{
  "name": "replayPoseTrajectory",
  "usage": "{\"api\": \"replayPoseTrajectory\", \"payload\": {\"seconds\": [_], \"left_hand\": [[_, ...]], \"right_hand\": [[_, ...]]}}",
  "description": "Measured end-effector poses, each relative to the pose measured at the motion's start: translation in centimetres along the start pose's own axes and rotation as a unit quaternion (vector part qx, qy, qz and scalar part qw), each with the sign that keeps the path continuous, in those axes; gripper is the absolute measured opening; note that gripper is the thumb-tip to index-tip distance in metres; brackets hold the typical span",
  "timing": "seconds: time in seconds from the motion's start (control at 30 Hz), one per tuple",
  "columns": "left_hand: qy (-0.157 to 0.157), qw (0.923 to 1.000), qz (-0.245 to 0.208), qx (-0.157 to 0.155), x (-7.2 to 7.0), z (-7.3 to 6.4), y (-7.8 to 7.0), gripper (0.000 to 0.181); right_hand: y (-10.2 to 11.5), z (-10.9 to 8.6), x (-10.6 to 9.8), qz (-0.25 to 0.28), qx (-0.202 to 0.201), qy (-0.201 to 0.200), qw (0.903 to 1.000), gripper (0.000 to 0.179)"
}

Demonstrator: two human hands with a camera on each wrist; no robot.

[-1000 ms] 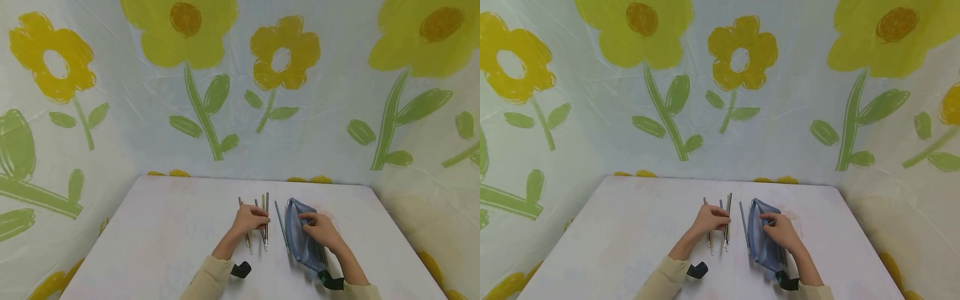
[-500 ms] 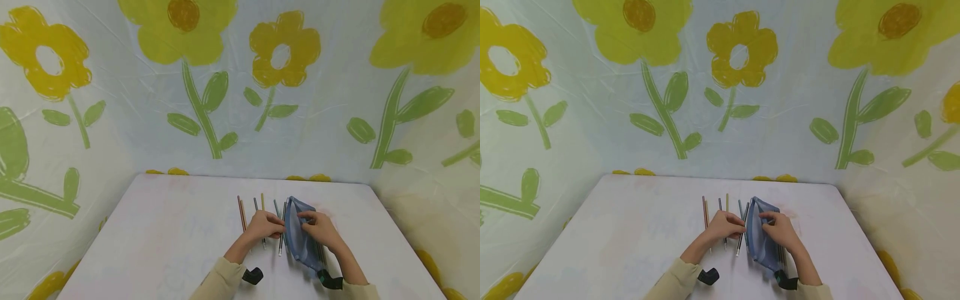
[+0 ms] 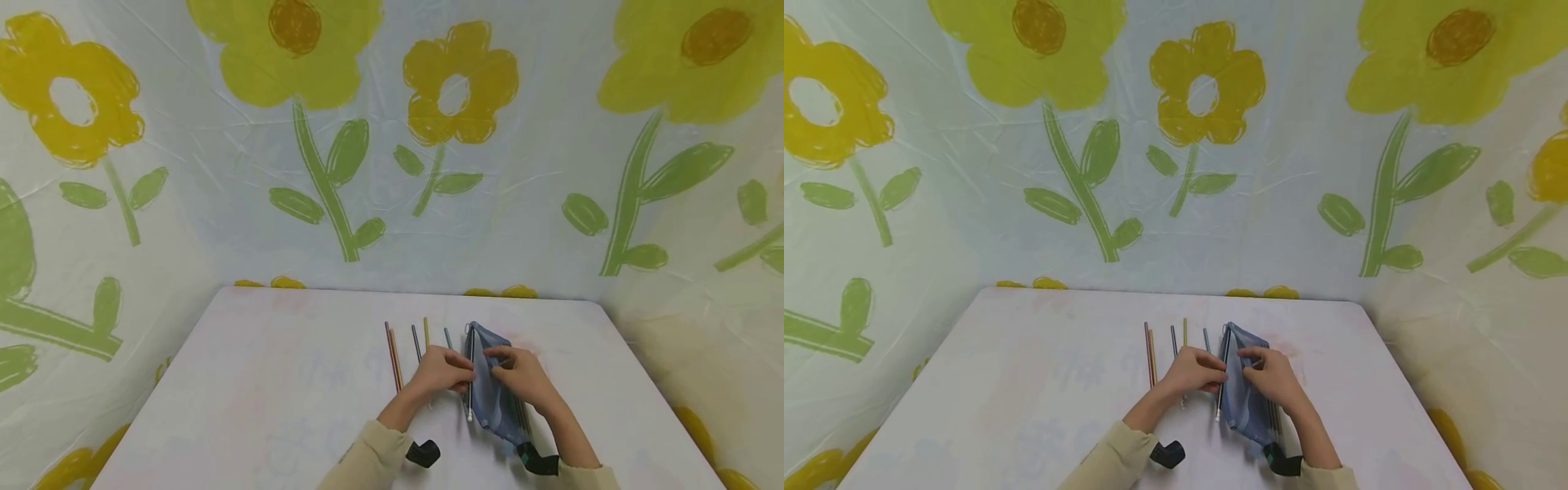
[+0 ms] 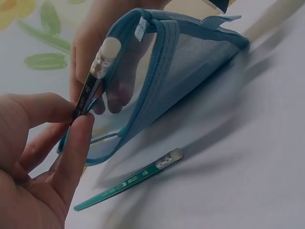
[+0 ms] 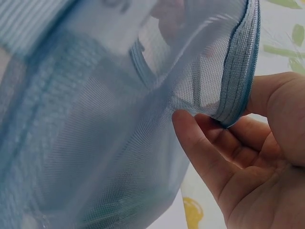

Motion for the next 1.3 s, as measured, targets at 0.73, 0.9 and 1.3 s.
{"api": "replayPoseTrajectory", "payload": {"seconds": [0.73, 0.9, 1.3], "left_hand": [[0.013, 0.9993, -0.035, 0.009, 1.8, 0.4, 0.1, 0.010], [0.036, 0.9983, -0.034, 0.030, 1.0, 0.3, 0.4, 0.017], [0.047, 0.9945, 0.033, 0.087, -4.3, 0.4, 1.4, 0.017]], "right_hand": [[0.3, -0.4, -0.5, 0.010, -0.020, -0.004, 0.9998, 0.033], [0.3, -0.2, -0.4, 0.012, -0.014, -0.002, 0.9998, 0.035], [0.5, -0.4, -0.7, 0.008, -0.013, -0.009, 0.9998, 0.034]]}}
Point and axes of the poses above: each hand's wrist, its own z-axis towards the middle knuckle, its own x-axis out of the palm, y = z × x, the point moved 1 cm from there along z, towards the middle knuckle, and after that the axes turned 8 degrees about -y, right-handed, at the moved point
